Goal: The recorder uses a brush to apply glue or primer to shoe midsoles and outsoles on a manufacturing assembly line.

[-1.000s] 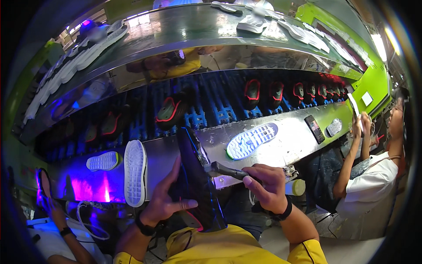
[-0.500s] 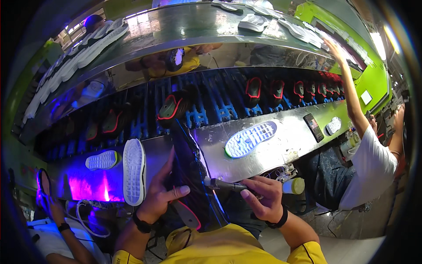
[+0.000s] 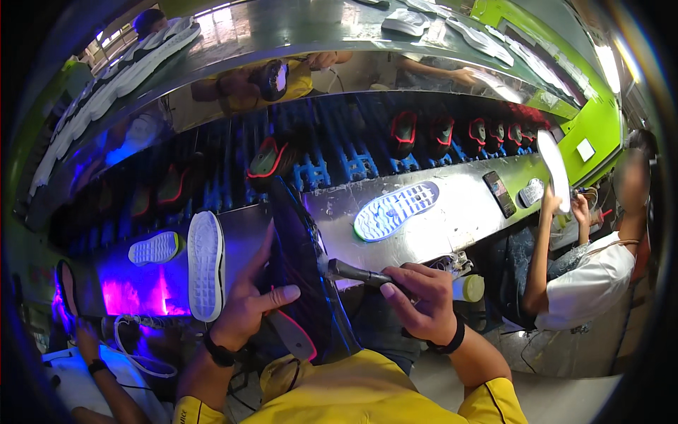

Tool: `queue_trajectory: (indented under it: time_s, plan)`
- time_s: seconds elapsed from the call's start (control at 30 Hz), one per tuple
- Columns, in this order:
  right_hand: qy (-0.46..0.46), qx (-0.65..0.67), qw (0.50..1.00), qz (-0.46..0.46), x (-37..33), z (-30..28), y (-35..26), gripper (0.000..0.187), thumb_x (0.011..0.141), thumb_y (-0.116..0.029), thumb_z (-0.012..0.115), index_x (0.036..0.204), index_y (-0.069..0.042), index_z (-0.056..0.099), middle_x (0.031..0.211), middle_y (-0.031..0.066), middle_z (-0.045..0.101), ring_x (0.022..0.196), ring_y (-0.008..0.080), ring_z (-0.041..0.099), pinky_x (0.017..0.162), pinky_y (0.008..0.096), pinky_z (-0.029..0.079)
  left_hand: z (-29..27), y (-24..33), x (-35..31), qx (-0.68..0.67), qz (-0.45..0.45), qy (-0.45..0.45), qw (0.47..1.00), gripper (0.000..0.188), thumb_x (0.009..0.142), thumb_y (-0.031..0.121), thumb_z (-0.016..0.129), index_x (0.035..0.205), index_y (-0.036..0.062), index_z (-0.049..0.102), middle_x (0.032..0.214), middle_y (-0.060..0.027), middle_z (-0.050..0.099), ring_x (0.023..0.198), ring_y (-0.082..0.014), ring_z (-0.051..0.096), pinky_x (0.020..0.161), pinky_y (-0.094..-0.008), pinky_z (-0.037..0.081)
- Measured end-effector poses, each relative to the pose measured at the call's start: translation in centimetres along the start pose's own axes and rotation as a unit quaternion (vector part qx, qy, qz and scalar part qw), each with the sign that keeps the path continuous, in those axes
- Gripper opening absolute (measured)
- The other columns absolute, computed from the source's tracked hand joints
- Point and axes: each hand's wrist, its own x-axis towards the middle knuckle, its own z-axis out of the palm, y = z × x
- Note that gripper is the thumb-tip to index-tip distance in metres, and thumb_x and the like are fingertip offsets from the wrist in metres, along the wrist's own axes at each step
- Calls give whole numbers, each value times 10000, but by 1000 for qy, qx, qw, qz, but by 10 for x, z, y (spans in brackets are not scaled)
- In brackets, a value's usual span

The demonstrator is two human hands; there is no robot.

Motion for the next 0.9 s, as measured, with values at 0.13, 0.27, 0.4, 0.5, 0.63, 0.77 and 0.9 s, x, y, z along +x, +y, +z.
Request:
queue_trajectory:
  time_s: [0.13, 0.27, 0.4, 0.5, 0.63, 0.77, 0.9]
  plan:
    - [-50, 14, 999, 17, -5, -11, 1, 192, 924, -82, 749, 1071, 41, 757, 692, 98, 596, 520, 178, 534, 503, 322, 401, -3, -1, 4, -25, -8, 27, 999, 987, 891, 79, 803, 1698, 30, 236, 1678, -134, 415, 1538, -230, 394, 1285, -384, 257]
    - [-71, 43, 995, 55, -9, -21, 0, 221, 922, -105, 763, 1072, 57, 765, 719, 120, 636, 540, 182, 565, 514, 318, 422, 4, 8, 10, -38, -10, 40, 998, 949, 912, 99, 783, 1692, 18, 248, 1659, -131, 446, 1523, -224, 416, 1280, -379, 266]
    - [-99, 54, 990, 89, -8, -34, -2, 232, 924, -123, 773, 1058, 66, 772, 750, 141, 678, 582, 207, 637, 541, 321, 472, -1, 2, 16, -32, -9, 53, 998, 923, 928, 143, 778, 1685, 10, 267, 1637, -132, 476, 1509, -222, 437, 1273, -370, 272]
    - [-117, 46, 988, 90, -6, -43, 0, 232, 928, -133, 771, 1047, 67, 775, 765, 155, 699, 624, 246, 689, 567, 336, 510, -3, 3, 18, -42, -40, 74, 996, 872, 951, 147, 762, 1676, 11, 297, 1615, -129, 503, 1488, -222, 465, 1257, -368, 307]
    - [-130, 27, 988, 80, 0, -55, -7, 231, 916, -124, 769, 1049, 65, 773, 754, 150, 694, 612, 251, 681, 560, 342, 507, 2, 6, 21, -82, -62, 104, 989, 782, 991, 145, 724, 1659, 15, 340, 1572, -117, 545, 1434, -219, 524, 1214, -360, 376]
    - [-112, -26, 993, 33, 3, -64, -4, 220, 872, -94, 775, 1037, 51, 774, 749, 144, 691, 575, 244, 660, 539, 335, 496, 8, 11, 25, -106, -97, 124, 982, 693, 1018, 178, 709, 1622, 18, 409, 1508, -101, 594, 1351, -198, 597, 1147, -343, 457]
    - [-74, -65, 994, -42, 11, -68, 2, 215, 825, -67, 783, 1014, 36, 775, 707, 121, 663, 545, 232, 630, 515, 328, 475, 6, -2, 28, -134, -119, 149, 973, 541, 1038, 232, 700, 1513, 31, 540, 1375, -79, 677, 1213, -168, 681, 1041, -324, 539]
